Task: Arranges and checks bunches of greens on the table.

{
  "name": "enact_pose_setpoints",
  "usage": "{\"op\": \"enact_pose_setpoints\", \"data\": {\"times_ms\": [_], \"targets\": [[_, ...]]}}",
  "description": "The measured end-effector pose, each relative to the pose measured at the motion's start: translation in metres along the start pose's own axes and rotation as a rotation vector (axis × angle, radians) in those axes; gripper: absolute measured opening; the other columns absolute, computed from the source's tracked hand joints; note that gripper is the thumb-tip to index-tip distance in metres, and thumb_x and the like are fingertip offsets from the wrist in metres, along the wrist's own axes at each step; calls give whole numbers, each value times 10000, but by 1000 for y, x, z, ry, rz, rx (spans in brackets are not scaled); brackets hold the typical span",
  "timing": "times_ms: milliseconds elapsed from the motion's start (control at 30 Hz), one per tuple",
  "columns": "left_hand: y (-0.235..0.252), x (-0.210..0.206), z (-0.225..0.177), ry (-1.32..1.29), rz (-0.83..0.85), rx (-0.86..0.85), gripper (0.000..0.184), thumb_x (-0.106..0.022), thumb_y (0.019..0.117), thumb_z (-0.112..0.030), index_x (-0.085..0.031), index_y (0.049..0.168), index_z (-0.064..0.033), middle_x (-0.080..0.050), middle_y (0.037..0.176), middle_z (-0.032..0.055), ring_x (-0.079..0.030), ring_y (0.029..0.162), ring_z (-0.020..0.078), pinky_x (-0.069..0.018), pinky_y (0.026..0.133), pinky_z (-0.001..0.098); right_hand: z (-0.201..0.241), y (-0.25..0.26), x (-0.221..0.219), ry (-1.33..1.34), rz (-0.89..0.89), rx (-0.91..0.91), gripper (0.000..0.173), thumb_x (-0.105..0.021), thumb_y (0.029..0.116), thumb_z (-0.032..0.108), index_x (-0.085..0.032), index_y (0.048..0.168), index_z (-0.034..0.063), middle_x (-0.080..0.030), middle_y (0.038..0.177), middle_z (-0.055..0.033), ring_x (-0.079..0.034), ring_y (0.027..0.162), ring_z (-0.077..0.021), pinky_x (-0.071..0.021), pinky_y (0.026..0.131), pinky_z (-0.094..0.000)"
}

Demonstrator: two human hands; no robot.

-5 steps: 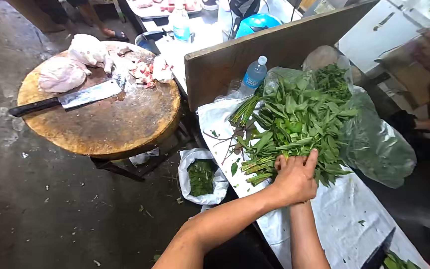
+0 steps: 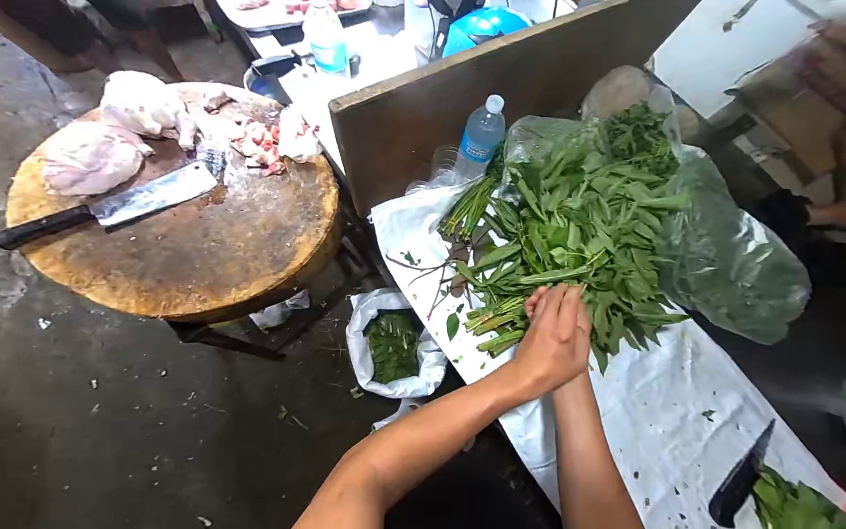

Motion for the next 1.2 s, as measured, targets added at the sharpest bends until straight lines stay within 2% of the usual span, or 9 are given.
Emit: {"op": "enact_pose_setpoints", "data": {"times_ms": [133, 233, 300, 433, 533, 667, 733, 1000, 1200], "targets": [[4, 50, 38, 237, -107, 160, 382, -621, 927, -195, -691, 1256, -14, -592, 1410, 216, -521, 1352, 395, -403, 1130, 570, -31, 69, 79, 462, 337, 53, 279, -393, 1033, 204, -600, 991, 21, -715, 901, -133, -734, 840, -210, -625, 807, -326], [26, 77, 118, 567, 151, 461, 742, -679, 915, -430, -457, 1537, -91, -324, 1602, 308, -203, 1502, 550, -119, 1163, 777, -24, 70, 99, 577, 279, 106, 230, -462, 990, 184, -627, 955, 28, -723, 890, -152, -740, 814, -239, -637, 779, -356], [31, 81, 159, 688, 340, 572, 931, -741, 855, -442, -312, 1612, -108, -220, 1615, 368, -113, 1493, 613, -74, 1136, 817, -23, 68, 103, 594, 289, 142, 235, -451, 987, 191, -622, 965, 30, -721, 904, -140, -734, 814, -215, -633, 746, -329], [30, 79, 155, 797, 488, 494, 567, -677, 914, -189, -518, 1425, -4, -572, 1328, 318, -508, 1277, 520, -456, 962, 675, -22, 69, 107, 768, 340, 66, 227, -507, 957, 183, -588, 1018, -20, -694, 907, -177, -732, 822, -249, -629, 771, -316], [40, 72, 152, 688, 449, 467, 655, -654, 912, -170, -434, 1519, -57, -569, 1357, 293, -526, 1257, 499, -456, 961, 656, -25, 71, 108, 770, 342, 68, 228, -519, 953, 187, -599, 1002, -21, -697, 899, -178, -733, 825, -252, -626, 781, -321], [70, 36, 162, 651, 390, 621, 920, -635, 898, -598, -234, 1645, -244, -263, 1592, 364, -391, 1376, 566, -378, 1022, 717, -30, 70, 109, 807, 316, 47, 214, -565, 933, 177, -609, 997, -22, -699, 895, -172, -735, 828, -247, -627, 798, -330], [77, 20, 170, 709, 373, 647, 1024, -708, 825, -658, -260, 1637, -224, -173, 1598, 405, -334, 1388, 610, -376, 1005, 745, -29, 70, 108, 812, 311, 39, 225, -570, 928, 179, -610, 998, -30, -698, 898, -176, -735, 825, -251, -628, 791, -332], [46, 24, 171, 722, 498, 446, 369, -626, 958, -148, -628, 1322, -88, -460, 1476, 274, -507, 1285, 509, -519, 896, 653, -29, 76, 106, 778, 316, 50, 215, -566, 925, 181, -615, 969, -24, -702, 887, -187, -734, 819, -271, -626, 796, -356], [24, 48, 162, 686, 750, 341, 653, -562, 927, -663, -660, 1318, -148, -530, 1430, 218, -473, 1342, 420, -393, 1074, 615, -33, 75, 110, 710, 318, 64, 226, -477, 975, 187, -604, 954, 1, -702, 867, -175, -732, 816, -270, -622, 802, -368]]}}
Point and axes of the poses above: each hand's wrist, its own y-axis towards the middle knuckle, its own x-axis out of the back of the hand, z = x × y, the point moved 1 cm from there along y, towards the middle knuckle
